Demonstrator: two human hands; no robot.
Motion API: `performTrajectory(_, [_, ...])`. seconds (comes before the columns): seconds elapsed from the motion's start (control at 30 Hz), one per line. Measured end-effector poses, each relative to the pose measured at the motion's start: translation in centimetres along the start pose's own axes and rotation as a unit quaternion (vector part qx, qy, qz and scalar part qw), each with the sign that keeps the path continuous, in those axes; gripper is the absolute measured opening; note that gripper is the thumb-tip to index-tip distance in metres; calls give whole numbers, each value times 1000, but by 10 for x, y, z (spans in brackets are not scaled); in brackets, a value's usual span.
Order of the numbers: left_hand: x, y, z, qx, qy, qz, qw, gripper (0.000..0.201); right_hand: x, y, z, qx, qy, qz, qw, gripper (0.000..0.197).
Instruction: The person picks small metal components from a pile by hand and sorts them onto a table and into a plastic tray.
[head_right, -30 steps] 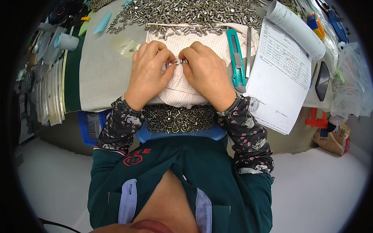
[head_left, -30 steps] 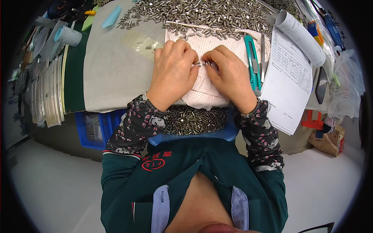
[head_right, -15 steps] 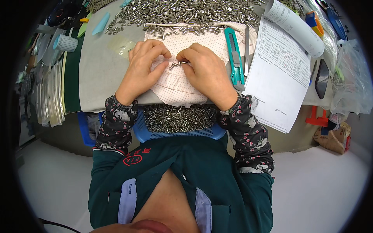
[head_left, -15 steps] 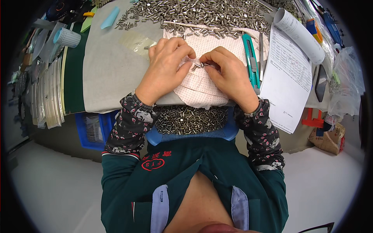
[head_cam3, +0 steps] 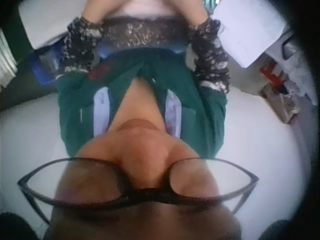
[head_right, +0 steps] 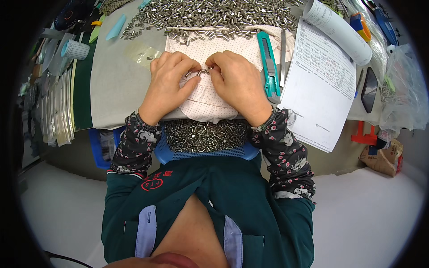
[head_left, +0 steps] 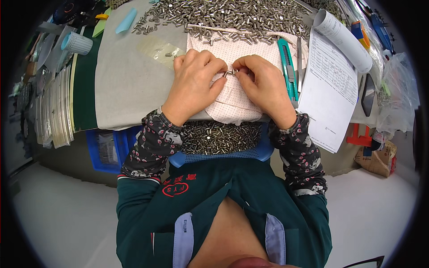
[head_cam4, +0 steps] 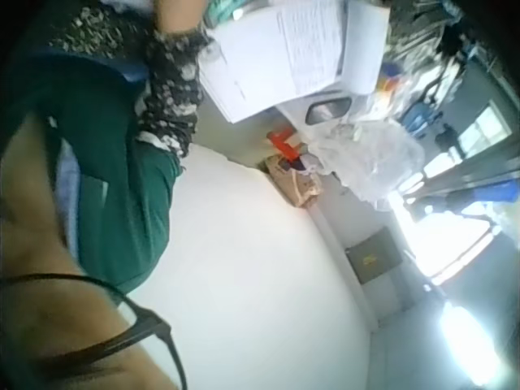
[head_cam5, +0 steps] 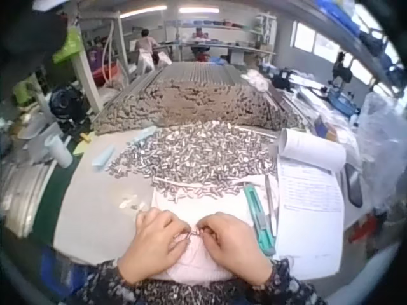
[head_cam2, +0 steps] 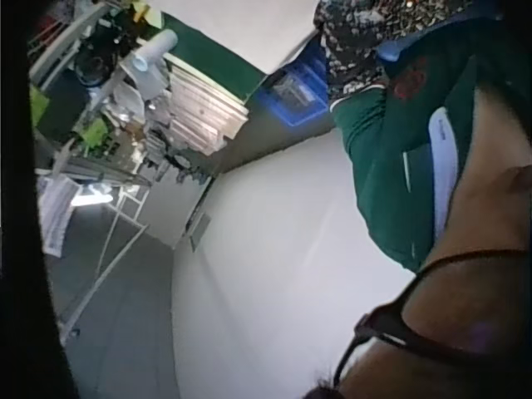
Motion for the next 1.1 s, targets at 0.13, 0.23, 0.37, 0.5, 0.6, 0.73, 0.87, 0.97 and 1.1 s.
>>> performTrajectory(0.13, [-1, -2, -1, 8, 4, -7, 1000, 13, 1, 1, 0, 5, -10, -22, 1000, 8])
performTrajectory(0.23, [-1, -1, -1, 13, 8, -1, 1000, 12, 2, 0, 1, 1, -13, -27, 1000, 5])
performTrajectory(0.37, [0, -2, 1, 26, 12, 7, 1000, 14, 6, 1, 0, -15, -36, -62, 997, 8])
performTrajectory(0.5, [-1, -1, 1, 27, 28, 0, 999, 14, 7, 1, -4, -34, -29, -133, 990, 12])
performTrajectory(0.6, [-4, 4, 1, -13, 21, -7, 1000, 11, 7, -2, -3, -22, -21, -124, 992, 13])
performTrajectory(0.73, [-6, 3, 2, -17, 6, -14, 1000, 10, 4, -2, -2, 3, -21, -68, 997, 9])
performTrajectory(0.87, [-6, 2, 2, -7, 10, -25, 1000, 11, 6, 1, -2, -8, -7, -60, 998, 7])
performTrajectory(0.97, [-6, 4, 3, 1, 16, -16, 1000, 11, 4, -2, -2, 27, -6, -45, 999, 7])
performTrajectory(1.1, [-8, 5, 3, 8, 7, -4, 1000, 13, 3, 0, -1, 23, -21, -51, 998, 7])
Point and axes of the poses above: each hand's wrist, its own z-axis towards the middle knuckle, its own x-axis out of the back of the hand, y = z × x, the point moved 7 cm from there along z, towards the middle knuckle, and after that the axes turned 15 degrees about x, right-handed, at the moved point
